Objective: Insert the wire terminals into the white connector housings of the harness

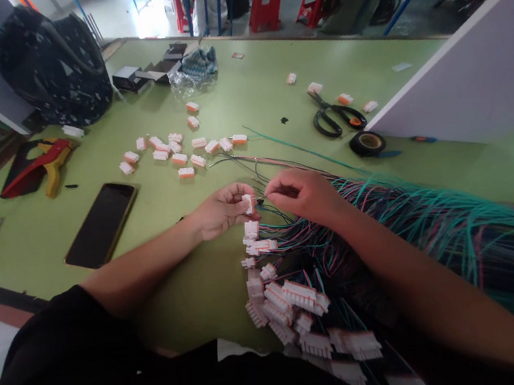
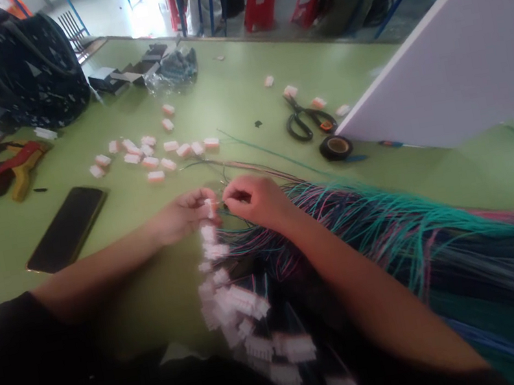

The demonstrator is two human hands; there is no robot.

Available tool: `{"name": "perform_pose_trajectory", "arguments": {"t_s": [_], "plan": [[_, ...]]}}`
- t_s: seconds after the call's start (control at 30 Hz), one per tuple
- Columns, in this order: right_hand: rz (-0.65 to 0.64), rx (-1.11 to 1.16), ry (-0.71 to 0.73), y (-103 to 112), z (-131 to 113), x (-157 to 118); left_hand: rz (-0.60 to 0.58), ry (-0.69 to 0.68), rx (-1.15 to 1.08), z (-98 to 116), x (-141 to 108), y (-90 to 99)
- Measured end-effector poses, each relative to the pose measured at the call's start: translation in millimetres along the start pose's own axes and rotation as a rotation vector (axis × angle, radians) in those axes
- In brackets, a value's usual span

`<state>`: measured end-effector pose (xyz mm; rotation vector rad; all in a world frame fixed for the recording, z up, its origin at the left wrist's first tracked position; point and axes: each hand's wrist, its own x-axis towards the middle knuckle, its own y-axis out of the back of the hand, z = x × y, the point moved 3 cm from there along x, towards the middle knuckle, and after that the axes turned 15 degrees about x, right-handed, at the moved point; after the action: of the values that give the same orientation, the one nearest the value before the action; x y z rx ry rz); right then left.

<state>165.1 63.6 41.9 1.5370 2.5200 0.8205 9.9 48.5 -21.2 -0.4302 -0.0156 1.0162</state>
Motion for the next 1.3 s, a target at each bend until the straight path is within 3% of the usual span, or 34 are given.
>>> {"name": "perform_pose_trajectory", "arguments": {"t_s": [0.67,1.3], "plan": [[-0.008,-0.218,0.029,-6,2,-6,0.007,0.019,-0.004,3,-2,-2.1],[0.022,-0.195,0.001,-13,3,-8,0.031,-0.007,0.042,2,-1,-3.4]]}}
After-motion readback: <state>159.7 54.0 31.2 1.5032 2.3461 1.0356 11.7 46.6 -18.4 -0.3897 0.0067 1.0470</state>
